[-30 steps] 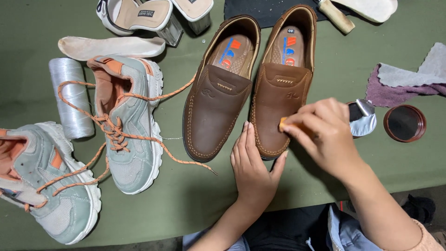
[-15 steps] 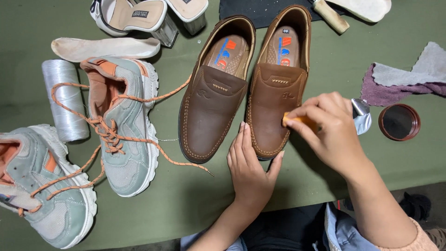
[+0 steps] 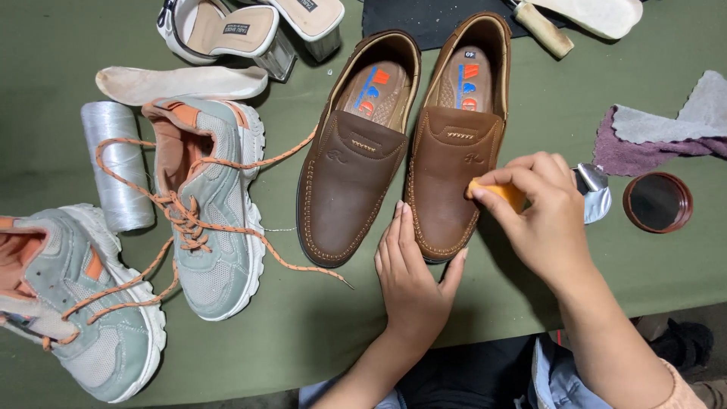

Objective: The person uses a yellow sponge to apply shoe polish from a small tin onto a pair of brown leather loafers. They systematically rub the polish onto the upper surface, sides, and heel of the shoes, occasionally dipping the sponge back into the tin to reload the product.

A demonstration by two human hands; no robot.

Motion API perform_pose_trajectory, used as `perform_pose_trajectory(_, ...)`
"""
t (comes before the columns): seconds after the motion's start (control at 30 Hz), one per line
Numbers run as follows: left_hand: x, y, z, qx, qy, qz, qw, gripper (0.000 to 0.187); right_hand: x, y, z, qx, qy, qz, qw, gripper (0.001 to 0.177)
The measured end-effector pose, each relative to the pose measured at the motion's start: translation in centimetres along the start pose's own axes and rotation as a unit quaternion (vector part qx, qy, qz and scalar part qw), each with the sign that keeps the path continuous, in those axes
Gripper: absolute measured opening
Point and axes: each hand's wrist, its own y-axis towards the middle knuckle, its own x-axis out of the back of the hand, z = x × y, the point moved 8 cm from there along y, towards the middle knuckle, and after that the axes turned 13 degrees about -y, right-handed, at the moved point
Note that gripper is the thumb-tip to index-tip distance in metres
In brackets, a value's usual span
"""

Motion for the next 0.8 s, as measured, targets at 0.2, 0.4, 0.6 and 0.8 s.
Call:
perform_pose_trajectory(0.2,0.2,0.0,-0.1,-0.006,-0.013,-0.006,1.000,0.075,-0.6,-1.0,4.0,0.055,0.040,0.048,0.997,0.014)
perform_pose_trajectory(0.4,0.0,0.0,0.1,-0.003,-0.001,0.000,1.000,0.081,-0.1,0.4,-0.4,-0.067,0.021,-0.031,0.997,0.010)
perform_pose_trajectory(0.6,-0.4,-0.3,0.5,0.005,0.001,0.008,1.000,0.081,-0.7,0.0,3.1,0.008,0.031,-0.045,0.998,0.011)
perform_pose_trajectory(0.8,-0.2,-0.1,0.2,0.005,-0.005,0.005,1.000,0.081,-0.3,0.4,0.4,-0.031,-0.025,-0.052,0.998,0.010)
